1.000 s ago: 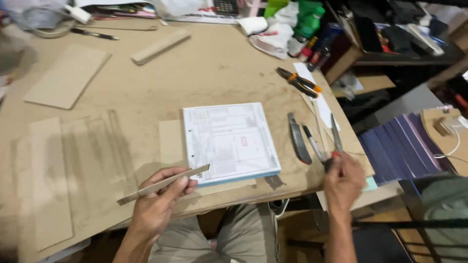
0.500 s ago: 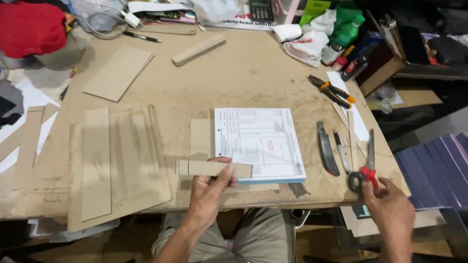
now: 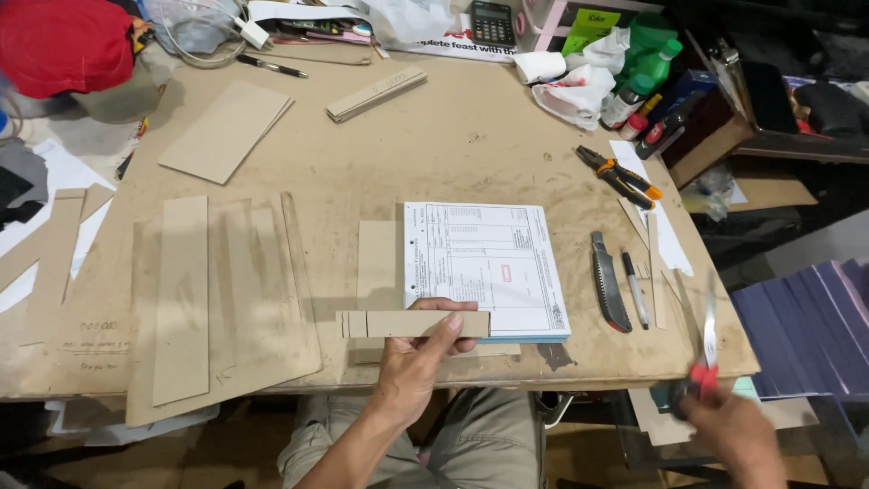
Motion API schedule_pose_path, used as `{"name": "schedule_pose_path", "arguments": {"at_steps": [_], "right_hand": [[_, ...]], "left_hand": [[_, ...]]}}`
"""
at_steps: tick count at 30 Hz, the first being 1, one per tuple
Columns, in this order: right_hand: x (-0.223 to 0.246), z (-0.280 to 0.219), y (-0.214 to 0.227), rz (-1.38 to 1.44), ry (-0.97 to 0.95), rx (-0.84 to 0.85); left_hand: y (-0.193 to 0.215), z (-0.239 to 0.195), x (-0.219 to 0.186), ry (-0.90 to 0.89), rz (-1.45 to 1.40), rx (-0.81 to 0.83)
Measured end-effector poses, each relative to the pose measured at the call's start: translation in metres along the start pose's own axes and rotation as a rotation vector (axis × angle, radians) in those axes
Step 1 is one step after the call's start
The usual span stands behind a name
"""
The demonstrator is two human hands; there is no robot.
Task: Measuring, marking, and cutting cardboard strips using a pen, scissors, and a utility knife on a workbench.
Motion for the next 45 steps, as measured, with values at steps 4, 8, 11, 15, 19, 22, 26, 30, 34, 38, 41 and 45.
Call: {"name": "schedule_pose_path", "arguments": {"at_steps": [4,8,11,15,19,22,26,30,34,38,41,45], "right_hand": [[-0.07,0.075,-0.04,-0.027,0.187,-0.183],[-0.084,0.027,-0.11,0.988,0.345,-0.117],[-0.104,0.013,-0.195,1.17,0.217,0.149],[-0.002,-0.106,-0.198,0.897,1.066,0.561],[0.013,-0.122,-0.202,1.017,0.787,0.738],[0.034,-0.143,-0.185,0.897,0.868,0.728],[0.044,-0.153,-0.174,0.883,0.863,0.671],[0.034,-0.14,-0.188,0.87,0.719,0.694],[0.039,-0.143,-0.184,0.885,0.804,0.704],[0.046,-0.157,-0.172,0.925,0.869,0.621],[0.047,-0.163,-0.165,0.956,0.892,0.554],[0.041,-0.16,-0.166,0.993,0.879,0.491]], "left_hand": [[-0.008,0.002,0.006,0.069,-0.041,-0.048],[-0.023,-0.002,0.022,0.19,-0.07,-0.132],[-0.04,-0.005,0.036,0.241,-0.095,-0.154],[-0.05,-0.012,0.046,0.208,-0.127,-0.114],[-0.05,-0.017,0.047,0.238,-0.096,-0.145],[-0.046,-0.019,0.053,0.252,-0.086,-0.158],[-0.045,-0.021,0.052,0.25,-0.065,-0.142],[-0.047,-0.02,0.049,0.254,-0.057,-0.118],[-0.047,-0.022,0.05,0.233,-0.039,-0.105],[-0.047,-0.023,0.052,0.209,-0.026,-0.1],[-0.048,-0.023,0.051,0.187,-0.008,-0.103],[-0.051,-0.023,0.046,0.153,0.017,-0.09]]}}
Point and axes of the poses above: each hand's wrist, its own z-axis towards the middle knuckle, its own y-axis out of the back of the hand, x = y × z, the point moved 9 cm from there along z, towards the middle knuckle, and after that the axes turned 3 degrees about -y, right-handed, at the moved point
